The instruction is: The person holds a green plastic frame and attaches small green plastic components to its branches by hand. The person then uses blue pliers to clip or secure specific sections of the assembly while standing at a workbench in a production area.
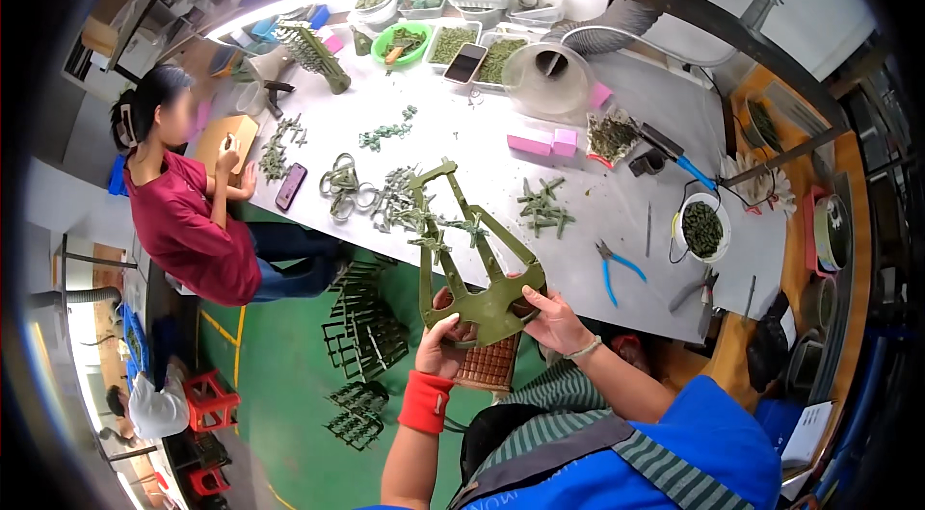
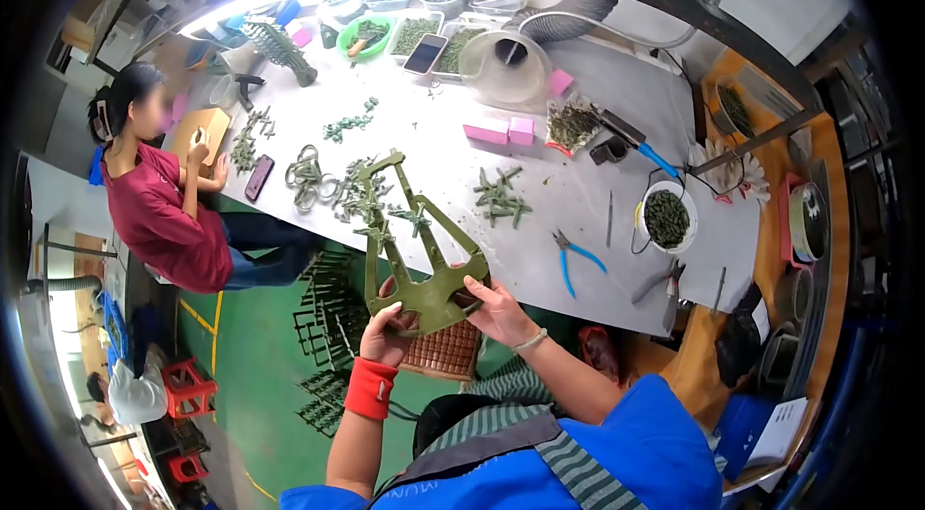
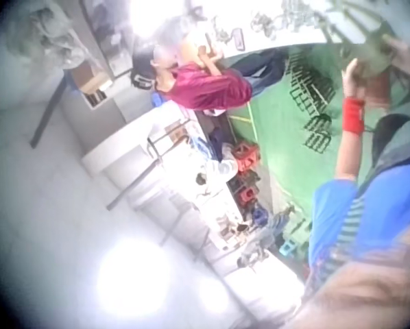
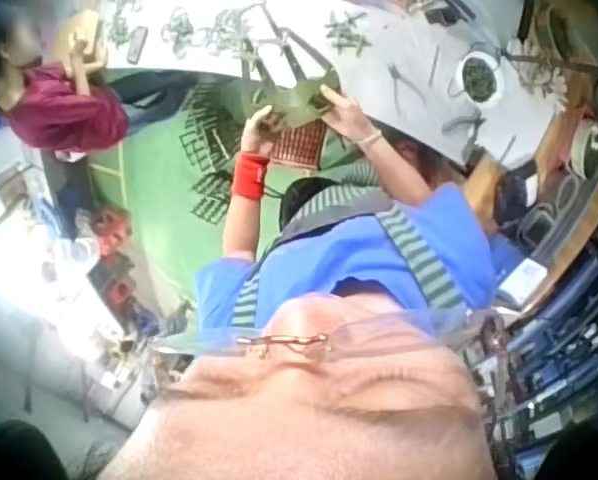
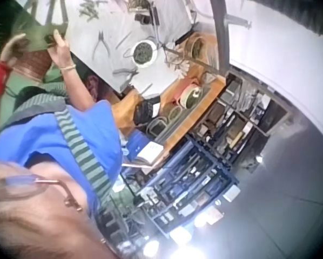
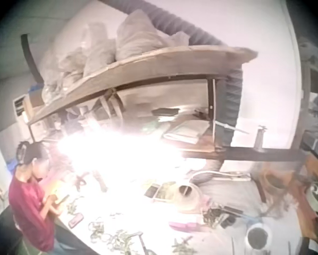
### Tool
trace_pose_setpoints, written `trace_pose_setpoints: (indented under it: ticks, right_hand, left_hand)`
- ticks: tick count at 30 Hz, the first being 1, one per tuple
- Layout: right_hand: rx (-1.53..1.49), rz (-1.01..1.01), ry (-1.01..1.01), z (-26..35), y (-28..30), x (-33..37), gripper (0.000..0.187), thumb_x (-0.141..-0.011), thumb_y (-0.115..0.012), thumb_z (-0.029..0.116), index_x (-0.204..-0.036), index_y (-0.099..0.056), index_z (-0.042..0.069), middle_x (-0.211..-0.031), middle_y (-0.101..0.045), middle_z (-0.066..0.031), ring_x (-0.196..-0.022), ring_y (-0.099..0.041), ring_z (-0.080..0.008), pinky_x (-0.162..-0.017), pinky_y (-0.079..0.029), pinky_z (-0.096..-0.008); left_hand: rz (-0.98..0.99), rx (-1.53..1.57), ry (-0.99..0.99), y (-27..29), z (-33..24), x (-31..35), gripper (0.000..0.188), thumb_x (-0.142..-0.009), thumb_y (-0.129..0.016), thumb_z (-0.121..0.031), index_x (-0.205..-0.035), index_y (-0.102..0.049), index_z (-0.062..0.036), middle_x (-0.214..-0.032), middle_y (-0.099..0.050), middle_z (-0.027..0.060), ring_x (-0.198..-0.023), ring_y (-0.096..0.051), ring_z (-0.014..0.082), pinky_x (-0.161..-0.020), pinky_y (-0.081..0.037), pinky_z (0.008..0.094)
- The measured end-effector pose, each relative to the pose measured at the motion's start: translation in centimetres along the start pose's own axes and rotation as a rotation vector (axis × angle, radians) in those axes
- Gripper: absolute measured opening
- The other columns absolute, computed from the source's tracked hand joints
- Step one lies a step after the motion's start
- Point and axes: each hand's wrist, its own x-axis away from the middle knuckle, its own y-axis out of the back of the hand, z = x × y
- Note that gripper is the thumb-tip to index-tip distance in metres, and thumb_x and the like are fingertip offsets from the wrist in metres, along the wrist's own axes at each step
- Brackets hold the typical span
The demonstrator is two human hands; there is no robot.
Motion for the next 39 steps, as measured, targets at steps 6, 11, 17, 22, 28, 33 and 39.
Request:
trace_pose_setpoints:
  ticks: [6, 11, 17, 22, 28, 33, 39]
  right_hand:
    - [0.487, -0.25, 0.167, -0.3, 8.1, -0.7, 0.047, -0.097, -0.059, 0.028, -0.136, -0.046, 0.003, -0.128, -0.056, -0.0117, -0.121, -0.053, -0.0234, -0.102, -0.043, -0.041]
    - [2.131, -1.173, 0.095, 4.4, 17.1, 2.7, 0.089, -0.072, -0.082, 0.042, -0.141, -0.039, 0.007, -0.142, -0.036, -0.0255, -0.131, -0.035, -0.0451, -0.106, -0.033, -0.0545]
    - [2.126, -1.075, -0.127, 7.5, 19.8, 4.0, 0.076, -0.071, -0.083, 0.037, -0.129, -0.046, 0.004, -0.133, -0.043, -0.0245, -0.118, -0.045, -0.0429, -0.096, -0.042, -0.0522]
    - [2.034, -0.974, -0.065, 9.2, 19.8, 2.7, 0.047, -0.079, -0.073, 0.029, -0.111, -0.053, 0.0, -0.119, -0.051, -0.0242, -0.099, -0.057, -0.0427, -0.085, -0.049, -0.0461]
    - [1.531, -0.401, 0.131, 10.6, 13.7, 1.0, 0.049, -0.077, -0.068, 0.03, -0.12, -0.057, 0.007, -0.101, -0.054, -0.0127, -0.09, -0.055, -0.033, -0.081, -0.046, -0.0405]
    - [2.005, -0.111, 0.285, 10.9, 8.4, -1.4, 0.056, -0.071, -0.068, 0.031, -0.123, -0.059, 0.012, -0.106, -0.053, -0.0105, -0.102, -0.05, -0.0294, -0.092, -0.041, -0.0404]
    - [2.047, 0.031, 0.271, 11.5, 6.9, -3.5, 0.064, -0.069, -0.07, 0.039, -0.125, -0.059, 0.011, -0.109, -0.052, -0.0126, -0.102, -0.049, -0.0308, -0.09, -0.041, -0.0415]
  left_hand:
    - [-0.056, -0.025, 0.035, 0.4, 1.0, -0.5, 0.031, -0.093, -0.056, -0.002, -0.123, -0.053, -0.009, -0.123, -0.061, 0.0112, -0.108, -0.063, 0.0269, -0.095, -0.051, 0.0432]
    - [-0.138, -0.056, 0.078, 2.1, 1.4, -1.1, 0.03, -0.092, -0.057, -0.003, -0.122, -0.053, -0.0093, -0.12, -0.062, 0.0125, -0.105, -0.064, 0.0273, -0.092, -0.053, 0.044]
    - [-0.184, 0.026, 0.139, 3.1, 1.8, -1.6, 0.031, -0.093, -0.057, -0.005, -0.123, -0.052, -0.0102, -0.119, -0.062, 0.0124, -0.107, -0.063, 0.0276, -0.092, -0.053, 0.0439]
    - [-0.158, 0.031, 0.147, 3.1, 1.5, -2.2, 0.033, -0.091, -0.057, -0.005, -0.123, -0.053, -0.009, -0.118, -0.063, 0.0126, -0.106, -0.064, 0.0277, -0.092, -0.053, 0.0433]
    - [-0.213, -0.038, 0.137, 2.4, 0.9, -3.3, 0.032, -0.09, -0.059, -0.005, -0.121, -0.055, -0.0077, -0.113, -0.064, 0.0125, -0.102, -0.064, 0.0265, -0.09, -0.054, 0.042]
    - [-0.229, -0.126, 0.165, 1.1, -0.3, -3.6, 0.029, -0.088, -0.06, -0.006, -0.117, -0.056, -0.0077, -0.107, -0.065, 0.011, -0.095, -0.065, 0.0236, -0.083, -0.055, 0.0374]
    - [-0.218, -0.216, 0.19, 0.5, -1.8, -3.8, 0.029, -0.088, -0.06, -0.009, -0.117, -0.056, -0.008, -0.104, -0.066, 0.0102, -0.091, -0.067, 0.0228, -0.079, -0.055, 0.0361]
